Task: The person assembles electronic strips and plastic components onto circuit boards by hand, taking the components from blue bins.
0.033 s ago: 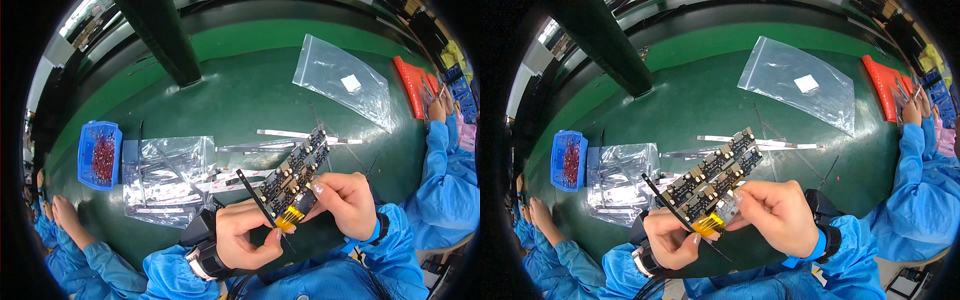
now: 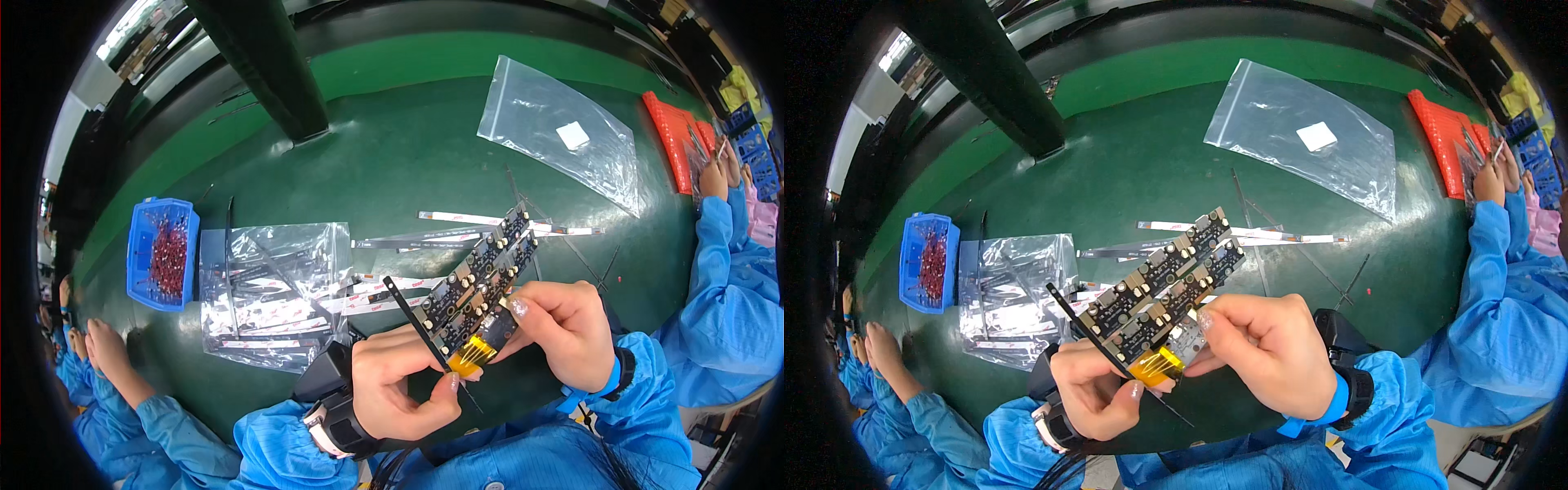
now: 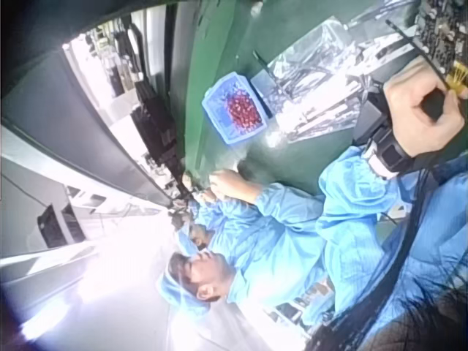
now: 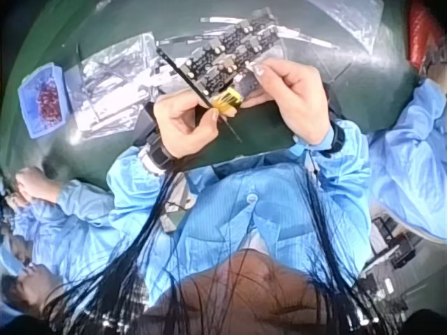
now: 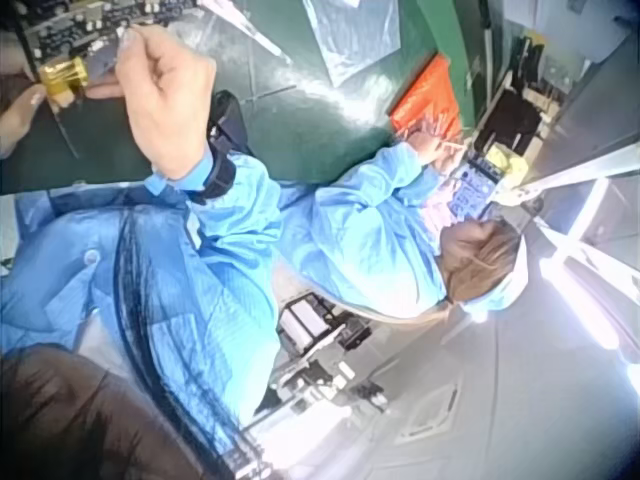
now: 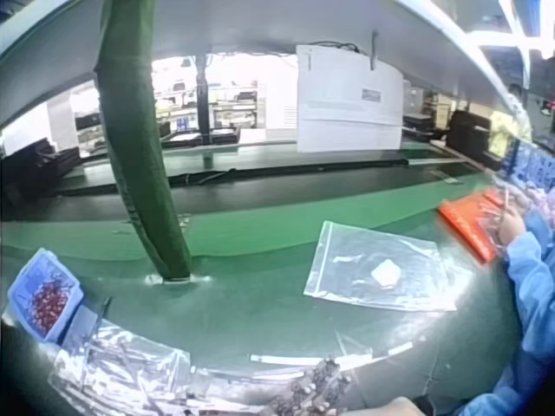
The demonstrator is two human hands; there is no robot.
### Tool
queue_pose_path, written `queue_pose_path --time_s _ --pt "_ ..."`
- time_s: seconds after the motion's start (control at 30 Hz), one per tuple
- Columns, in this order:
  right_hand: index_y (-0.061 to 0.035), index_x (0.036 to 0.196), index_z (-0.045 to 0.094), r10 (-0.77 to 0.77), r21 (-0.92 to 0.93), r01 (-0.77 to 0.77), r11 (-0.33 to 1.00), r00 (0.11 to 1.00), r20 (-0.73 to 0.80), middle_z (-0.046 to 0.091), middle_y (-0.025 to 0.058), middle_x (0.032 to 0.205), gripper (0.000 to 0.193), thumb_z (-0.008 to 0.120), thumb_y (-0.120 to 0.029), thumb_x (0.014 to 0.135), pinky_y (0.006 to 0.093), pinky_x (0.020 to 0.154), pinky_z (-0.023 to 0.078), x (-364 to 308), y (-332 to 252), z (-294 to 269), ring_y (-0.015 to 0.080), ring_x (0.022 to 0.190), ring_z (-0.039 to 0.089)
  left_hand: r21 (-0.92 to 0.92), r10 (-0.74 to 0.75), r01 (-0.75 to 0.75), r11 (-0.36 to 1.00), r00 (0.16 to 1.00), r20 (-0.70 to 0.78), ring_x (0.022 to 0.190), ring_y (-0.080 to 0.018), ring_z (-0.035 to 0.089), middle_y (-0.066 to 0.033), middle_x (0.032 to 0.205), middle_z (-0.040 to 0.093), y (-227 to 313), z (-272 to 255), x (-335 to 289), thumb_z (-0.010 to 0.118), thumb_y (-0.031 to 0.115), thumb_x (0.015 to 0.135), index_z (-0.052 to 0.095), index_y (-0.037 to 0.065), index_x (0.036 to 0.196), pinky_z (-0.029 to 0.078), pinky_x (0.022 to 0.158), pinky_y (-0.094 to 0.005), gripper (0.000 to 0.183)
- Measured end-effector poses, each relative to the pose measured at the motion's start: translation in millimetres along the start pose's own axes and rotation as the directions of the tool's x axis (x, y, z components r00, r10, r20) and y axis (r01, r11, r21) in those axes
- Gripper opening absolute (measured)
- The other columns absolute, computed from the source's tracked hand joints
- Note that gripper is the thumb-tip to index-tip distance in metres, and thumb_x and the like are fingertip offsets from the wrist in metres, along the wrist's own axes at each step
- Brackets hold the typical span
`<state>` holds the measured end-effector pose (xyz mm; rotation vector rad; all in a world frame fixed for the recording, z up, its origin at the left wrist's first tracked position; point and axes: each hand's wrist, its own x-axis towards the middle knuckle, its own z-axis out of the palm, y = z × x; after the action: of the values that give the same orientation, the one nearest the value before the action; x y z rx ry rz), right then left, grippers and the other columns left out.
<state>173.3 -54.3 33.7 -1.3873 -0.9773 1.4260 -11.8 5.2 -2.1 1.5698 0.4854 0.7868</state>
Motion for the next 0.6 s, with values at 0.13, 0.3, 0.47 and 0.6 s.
queue_pose_path --time_s 0.13,0.3,0.47,0.6 --pt "0.0132 0.094 0.056 0.043 0.151 -0.042 0.988 0.999 -0.005 0.064 0.0160 0.087 0.022 0.043 -0.005 0.092 0.0304 0.071 0.056 -0.8 2.6 0.8 0.0210 0.079 0.065 -0.074 -0.053 0.051 0.996 0.998 -0.028 0.066 -0.0206 0.062 -0.0092 0.074 0.065 -0.2 1.4 -2.7 0.056 -0.006 0.059 0.065 0.002 0.076 0.048 0.064 -0.0273 0.020" --pt "0.0141 0.097 0.055 0.050 0.216 -0.046 0.975 0.999 -0.010 0.063 0.0174 0.089 0.024 0.043 -0.006 0.092 0.0319 0.072 0.056 -4.1 7.1 0.7 0.0235 0.080 0.064 -0.089 -0.046 0.042 0.995 0.998 -0.044 0.066 -0.0198 0.062 -0.0087 0.073 0.065 0.0 1.6 -5.1 0.055 -0.007 0.058 0.065 0.001 0.075 0.047 0.063 -0.0262 0.021" --pt "0.0148 0.097 0.054 0.042 0.257 -0.036 0.966 0.999 -0.016 0.063 0.0183 0.089 0.024 0.042 -0.006 0.093 0.0328 0.072 0.056 -5.2 7.2 0.0 0.0250 0.080 0.065 -0.107 -0.039 0.031 0.994 0.997 -0.071 0.065 -0.0181 0.062 -0.0086 0.072 0.065 -0.5 2.7 -5.9 0.054 -0.008 0.059 0.064 0.000 0.072 0.046 0.062 -0.0253 0.017" --pt "0.0156 0.097 0.054 0.045 0.291 -0.037 0.956 0.999 -0.020 0.063 0.0191 0.090 0.025 0.041 -0.005 0.093 0.0336 0.073 0.056 -5.7 5.8 0.4 0.0259 0.080 0.065 -0.137 -0.082 0.073 0.988 0.995 -0.061 0.065 -0.0170 0.060 -0.0097 0.071 0.065 2.3 1.3 -5.3 0.054 -0.008 0.060 0.058 -0.001 0.064 0.046 0.062 -0.0259 0.009"
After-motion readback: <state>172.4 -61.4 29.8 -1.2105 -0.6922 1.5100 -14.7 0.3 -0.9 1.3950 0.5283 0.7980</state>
